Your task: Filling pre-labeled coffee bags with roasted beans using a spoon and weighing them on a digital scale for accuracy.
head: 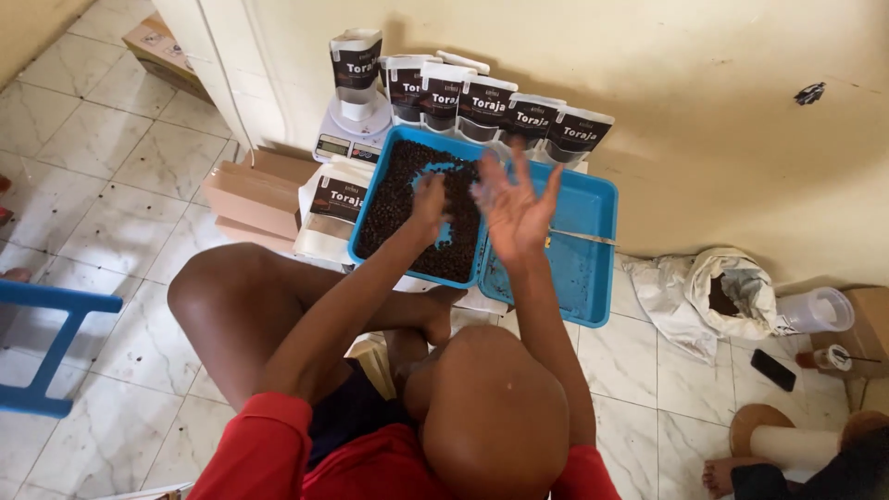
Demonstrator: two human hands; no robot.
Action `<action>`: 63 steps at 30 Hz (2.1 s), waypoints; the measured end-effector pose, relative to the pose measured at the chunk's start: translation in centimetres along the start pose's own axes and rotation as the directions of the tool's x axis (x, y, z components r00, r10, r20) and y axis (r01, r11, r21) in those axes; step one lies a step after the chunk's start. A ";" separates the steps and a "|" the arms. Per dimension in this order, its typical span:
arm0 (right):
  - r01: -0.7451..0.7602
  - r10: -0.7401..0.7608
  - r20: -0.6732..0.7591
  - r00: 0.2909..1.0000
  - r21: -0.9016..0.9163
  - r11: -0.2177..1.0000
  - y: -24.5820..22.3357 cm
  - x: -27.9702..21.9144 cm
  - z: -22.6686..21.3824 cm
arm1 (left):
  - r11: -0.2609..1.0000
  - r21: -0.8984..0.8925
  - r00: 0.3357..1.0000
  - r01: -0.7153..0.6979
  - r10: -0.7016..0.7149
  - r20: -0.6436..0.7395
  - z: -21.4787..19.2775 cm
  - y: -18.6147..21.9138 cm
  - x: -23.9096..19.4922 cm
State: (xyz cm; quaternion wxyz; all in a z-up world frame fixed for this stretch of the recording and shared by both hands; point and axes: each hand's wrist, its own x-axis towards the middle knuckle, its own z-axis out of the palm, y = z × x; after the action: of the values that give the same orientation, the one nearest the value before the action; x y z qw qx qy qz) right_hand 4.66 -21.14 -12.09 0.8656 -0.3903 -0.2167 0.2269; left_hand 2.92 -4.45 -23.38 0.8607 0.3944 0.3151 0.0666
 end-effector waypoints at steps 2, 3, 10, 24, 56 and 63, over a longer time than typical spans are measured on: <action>0.406 -0.361 0.193 0.912 -0.544 0.734 4.7 1.8 -2.5 | 0.985 -0.146 0.985 0.094 -0.070 0.159 3.0 -0.6 0.9; 0.637 -0.492 0.527 0.693 -0.767 0.074 7.0 2.8 -3.7 | 0.941 -0.268 0.937 0.208 -0.113 0.329 4.6 -0.7 1.5; 0.003 -0.140 0.069 0.988 -0.906 -0.424 6.3 3.1 -13.3 | 0.935 -0.332 0.891 -0.125 0.253 0.377 8.6 15.8 -18.4; -0.279 0.284 -0.037 0.958 -0.353 0.893 1.1 3.8 -9.4 | -0.703 0.184 0.105 -0.687 0.155 0.982 8.7 5.2 -16.1; 0.260 0.608 0.082 0.790 -0.942 -0.212 -12.0 11.1 3.0 | -0.620 0.780 0.639 -0.083 0.568 0.519 -20.4 26.1 -17.4; 0.557 0.823 -0.063 0.564 -0.707 -0.436 -8.4 8.2 2.7 | -0.453 0.881 0.790 0.138 0.587 0.178 -28.5 21.2 -13.2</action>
State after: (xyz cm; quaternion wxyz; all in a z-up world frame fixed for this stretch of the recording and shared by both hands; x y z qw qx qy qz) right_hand 11.63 -19.93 -2.38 -0.1766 -0.7879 -0.5405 0.2366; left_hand -21.65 23.34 -15.67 -0.0006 0.9514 0.3011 0.0649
